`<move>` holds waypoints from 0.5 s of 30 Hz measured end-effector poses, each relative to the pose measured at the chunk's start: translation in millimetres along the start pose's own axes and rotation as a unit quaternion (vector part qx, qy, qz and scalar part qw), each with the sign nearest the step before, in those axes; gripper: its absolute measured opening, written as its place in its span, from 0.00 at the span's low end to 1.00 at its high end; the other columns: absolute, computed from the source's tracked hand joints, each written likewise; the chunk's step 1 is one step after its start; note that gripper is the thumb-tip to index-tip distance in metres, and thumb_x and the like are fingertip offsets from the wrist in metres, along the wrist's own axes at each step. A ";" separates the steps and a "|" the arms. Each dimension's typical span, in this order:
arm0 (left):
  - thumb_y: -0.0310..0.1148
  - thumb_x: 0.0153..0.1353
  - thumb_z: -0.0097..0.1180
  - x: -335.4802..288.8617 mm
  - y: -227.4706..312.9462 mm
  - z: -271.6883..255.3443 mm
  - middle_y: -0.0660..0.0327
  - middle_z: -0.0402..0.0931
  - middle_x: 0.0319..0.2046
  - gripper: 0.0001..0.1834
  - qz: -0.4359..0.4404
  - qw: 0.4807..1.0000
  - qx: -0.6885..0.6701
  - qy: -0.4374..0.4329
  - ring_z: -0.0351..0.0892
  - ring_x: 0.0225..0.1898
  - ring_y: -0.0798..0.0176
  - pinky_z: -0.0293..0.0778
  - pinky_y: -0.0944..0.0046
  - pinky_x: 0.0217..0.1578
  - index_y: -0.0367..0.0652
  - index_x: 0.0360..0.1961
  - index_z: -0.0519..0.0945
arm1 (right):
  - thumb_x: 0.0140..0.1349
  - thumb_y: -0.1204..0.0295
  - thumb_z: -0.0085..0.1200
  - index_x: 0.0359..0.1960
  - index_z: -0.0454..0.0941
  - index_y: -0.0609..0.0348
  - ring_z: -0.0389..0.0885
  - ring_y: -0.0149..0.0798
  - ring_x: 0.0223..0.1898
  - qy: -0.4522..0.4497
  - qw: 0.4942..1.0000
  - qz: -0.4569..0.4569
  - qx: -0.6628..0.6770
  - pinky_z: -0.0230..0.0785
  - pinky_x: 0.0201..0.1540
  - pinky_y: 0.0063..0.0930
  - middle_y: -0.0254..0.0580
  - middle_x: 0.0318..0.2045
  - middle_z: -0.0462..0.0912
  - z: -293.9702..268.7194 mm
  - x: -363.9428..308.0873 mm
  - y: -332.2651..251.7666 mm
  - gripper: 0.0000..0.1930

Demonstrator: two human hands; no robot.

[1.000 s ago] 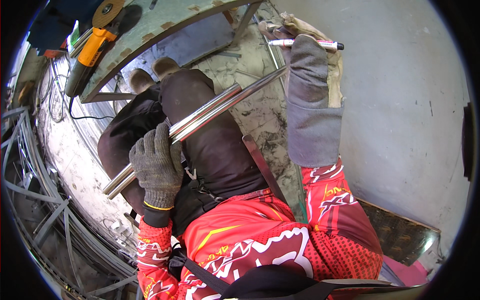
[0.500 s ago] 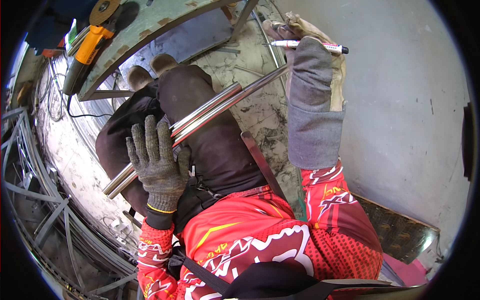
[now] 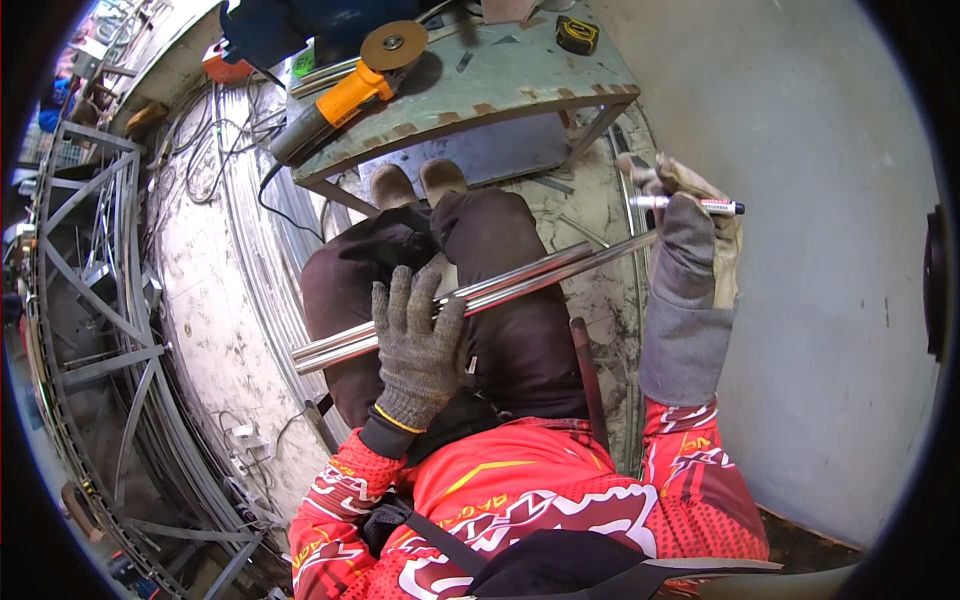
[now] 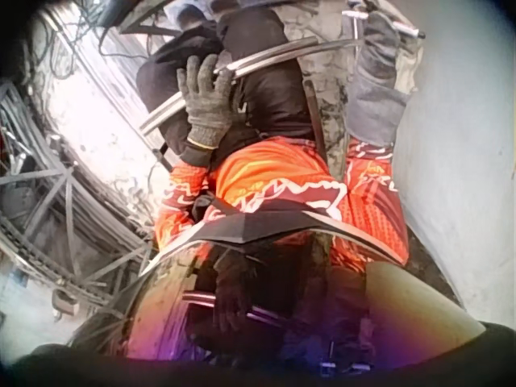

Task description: Using an angle grinder to cut and grind metal bars, then marking them with a pen.

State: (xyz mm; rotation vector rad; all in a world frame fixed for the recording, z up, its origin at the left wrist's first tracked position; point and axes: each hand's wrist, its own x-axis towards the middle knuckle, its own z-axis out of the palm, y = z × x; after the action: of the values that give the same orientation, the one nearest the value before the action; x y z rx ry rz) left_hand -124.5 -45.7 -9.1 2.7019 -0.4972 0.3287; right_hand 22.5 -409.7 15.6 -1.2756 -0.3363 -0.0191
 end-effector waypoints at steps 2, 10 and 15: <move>0.30 0.53 0.69 9.8 -5.8 2.9 0.46 0.72 0.65 0.22 0.015 1.000 0.005 0.026 0.64 0.75 0.30 0.58 0.25 0.75 0.46 0.51 0.81 | 0.77 0.67 0.61 0.66 0.79 0.73 0.83 0.38 0.49 -0.054 0.997 -0.053 0.014 0.77 0.49 0.28 0.56 0.58 0.84 -11.7 -12.0 -5.2 0.24; 0.29 0.53 0.71 15.7 -18.2 11.2 0.49 0.77 0.60 0.23 0.019 0.999 0.021 0.029 0.68 0.72 0.31 0.66 0.33 0.68 0.46 0.52 0.82 | 0.74 0.64 0.65 0.66 0.78 0.73 0.84 0.35 0.48 -0.001 0.991 0.102 0.083 0.79 0.50 0.24 0.61 0.59 0.83 -30.9 -75.6 -49.1 0.27; 0.32 0.50 0.74 14.6 -11.3 6.0 0.49 0.74 0.62 0.23 0.014 1.000 -0.006 0.024 0.66 0.73 0.32 0.65 0.33 0.69 0.43 0.49 0.83 | 0.72 0.62 0.68 0.66 0.78 0.73 0.85 0.33 0.47 -0.092 0.969 0.134 0.185 0.80 0.50 0.21 0.64 0.60 0.83 -3.9 -5.5 -25.1 0.29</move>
State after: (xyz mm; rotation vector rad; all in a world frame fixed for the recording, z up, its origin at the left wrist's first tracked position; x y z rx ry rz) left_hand -106.0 -42.6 -13.9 2.6704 -0.5227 0.3949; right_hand 13.2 -421.8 36.6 -0.9444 -0.3061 0.3787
